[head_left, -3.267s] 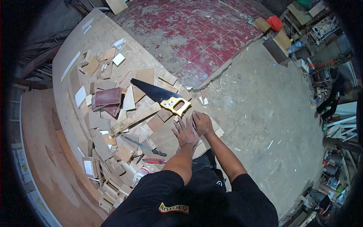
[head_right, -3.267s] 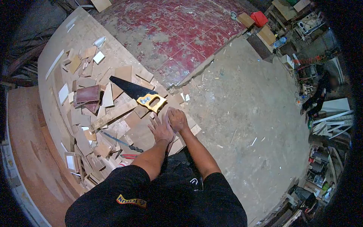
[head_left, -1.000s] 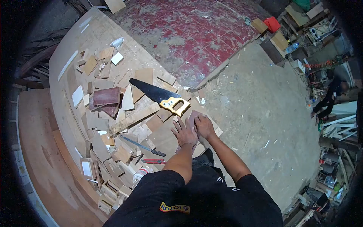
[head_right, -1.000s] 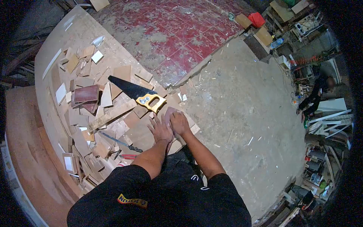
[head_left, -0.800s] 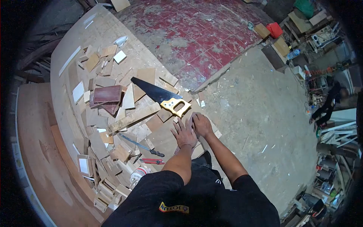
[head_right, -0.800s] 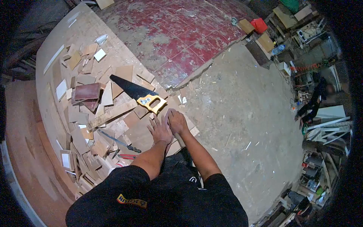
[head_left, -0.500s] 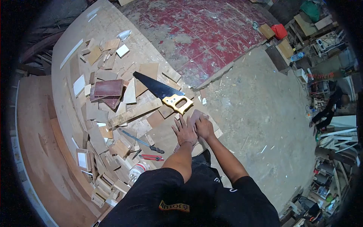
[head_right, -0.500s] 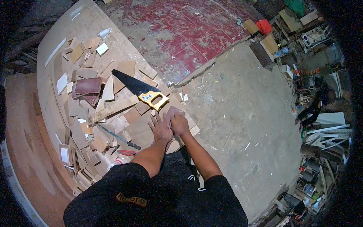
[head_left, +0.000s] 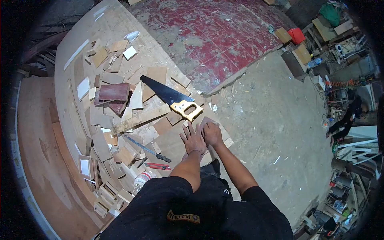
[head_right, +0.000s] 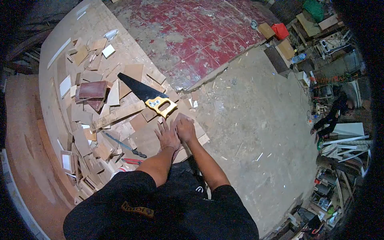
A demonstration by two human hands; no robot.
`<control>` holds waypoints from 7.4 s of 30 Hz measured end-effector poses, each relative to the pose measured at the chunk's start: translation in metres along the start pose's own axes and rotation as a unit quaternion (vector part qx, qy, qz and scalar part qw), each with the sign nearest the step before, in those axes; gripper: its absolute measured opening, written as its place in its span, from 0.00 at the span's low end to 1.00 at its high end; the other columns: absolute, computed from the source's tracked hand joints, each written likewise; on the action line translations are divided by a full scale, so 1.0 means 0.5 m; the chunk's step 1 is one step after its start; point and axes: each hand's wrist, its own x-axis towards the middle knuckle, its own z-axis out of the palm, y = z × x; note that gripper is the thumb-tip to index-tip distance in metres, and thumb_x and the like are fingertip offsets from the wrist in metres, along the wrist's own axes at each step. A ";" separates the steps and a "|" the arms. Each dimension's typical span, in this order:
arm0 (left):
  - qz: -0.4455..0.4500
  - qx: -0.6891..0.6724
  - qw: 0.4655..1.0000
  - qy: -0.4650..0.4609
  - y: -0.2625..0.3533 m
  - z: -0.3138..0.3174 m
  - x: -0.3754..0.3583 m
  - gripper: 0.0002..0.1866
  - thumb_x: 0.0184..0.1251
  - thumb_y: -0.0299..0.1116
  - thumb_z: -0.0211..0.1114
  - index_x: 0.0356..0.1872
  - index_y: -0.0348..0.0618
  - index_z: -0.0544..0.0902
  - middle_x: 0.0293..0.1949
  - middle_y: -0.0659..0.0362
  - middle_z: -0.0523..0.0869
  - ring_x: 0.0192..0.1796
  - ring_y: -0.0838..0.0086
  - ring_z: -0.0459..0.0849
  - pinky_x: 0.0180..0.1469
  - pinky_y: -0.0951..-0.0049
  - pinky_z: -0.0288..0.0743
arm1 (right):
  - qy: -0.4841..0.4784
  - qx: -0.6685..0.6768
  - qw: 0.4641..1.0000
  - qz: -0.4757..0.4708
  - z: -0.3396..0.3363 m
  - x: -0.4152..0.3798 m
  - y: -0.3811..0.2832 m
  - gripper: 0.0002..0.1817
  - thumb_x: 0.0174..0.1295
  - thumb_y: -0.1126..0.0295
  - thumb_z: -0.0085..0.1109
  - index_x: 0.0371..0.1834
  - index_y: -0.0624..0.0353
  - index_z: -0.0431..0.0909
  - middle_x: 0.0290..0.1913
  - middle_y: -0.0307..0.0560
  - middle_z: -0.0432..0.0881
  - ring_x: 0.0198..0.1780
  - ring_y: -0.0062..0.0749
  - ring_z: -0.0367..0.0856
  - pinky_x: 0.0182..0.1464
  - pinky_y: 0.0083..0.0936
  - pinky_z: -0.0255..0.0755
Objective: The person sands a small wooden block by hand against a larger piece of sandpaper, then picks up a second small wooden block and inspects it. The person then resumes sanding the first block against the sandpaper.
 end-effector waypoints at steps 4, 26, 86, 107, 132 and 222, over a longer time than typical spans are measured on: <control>0.004 -0.022 1.000 0.000 -0.001 -0.005 0.001 0.34 0.72 0.45 0.48 0.78 0.55 0.52 0.79 0.44 0.38 0.79 0.42 0.36 0.74 0.33 0.30 | -0.090 -0.009 0.994 0.061 -0.015 -0.044 -0.004 0.08 0.51 0.68 0.61 0.29 0.61 0.77 0.34 0.57 0.77 0.35 0.53 0.81 0.37 0.45 0.76; -0.009 0.003 1.000 -0.015 0.012 -0.030 -0.007 0.37 0.70 0.49 0.51 0.78 0.57 0.51 0.79 0.46 0.40 0.79 0.43 0.38 0.75 0.34 0.31 | -0.042 0.003 0.999 0.019 -0.001 -0.012 0.015 0.11 0.52 0.66 0.63 0.33 0.61 0.77 0.34 0.57 0.76 0.36 0.55 0.80 0.36 0.45 0.76; 0.010 0.012 1.000 -0.008 0.003 -0.007 -0.003 0.36 0.73 0.48 0.45 0.79 0.54 0.48 0.79 0.43 0.38 0.78 0.39 0.38 0.73 0.32 0.32 | -0.088 -0.024 0.994 0.067 -0.011 -0.033 -0.003 0.11 0.52 0.67 0.60 0.34 0.62 0.80 0.36 0.56 0.79 0.36 0.54 0.81 0.40 0.47 0.75; 0.001 0.015 1.000 -0.022 0.011 -0.027 -0.004 0.36 0.72 0.48 0.47 0.78 0.54 0.50 0.79 0.43 0.38 0.79 0.40 0.36 0.74 0.33 0.32 | -0.052 -0.031 0.997 0.037 -0.025 0.015 0.005 0.08 0.50 0.68 0.60 0.30 0.62 0.77 0.33 0.55 0.77 0.33 0.50 0.81 0.34 0.44 0.76; 0.009 0.004 1.000 0.017 -0.003 0.005 -0.003 0.34 0.73 0.47 0.47 0.78 0.55 0.52 0.78 0.41 0.39 0.78 0.37 0.38 0.73 0.32 0.32 | 0.027 -0.018 0.999 -0.023 -0.005 -0.010 0.005 0.07 0.51 0.70 0.58 0.30 0.61 0.78 0.34 0.55 0.78 0.35 0.50 0.82 0.39 0.44 0.76; 0.000 0.002 1.000 -0.023 0.011 -0.028 -0.004 0.37 0.71 0.46 0.49 0.78 0.53 0.50 0.79 0.43 0.36 0.78 0.38 0.36 0.74 0.32 0.32 | 0.062 0.063 0.984 0.158 -0.008 -0.003 -0.015 0.14 0.56 0.65 0.61 0.43 0.60 0.79 0.40 0.54 0.78 0.42 0.52 0.81 0.43 0.42 0.77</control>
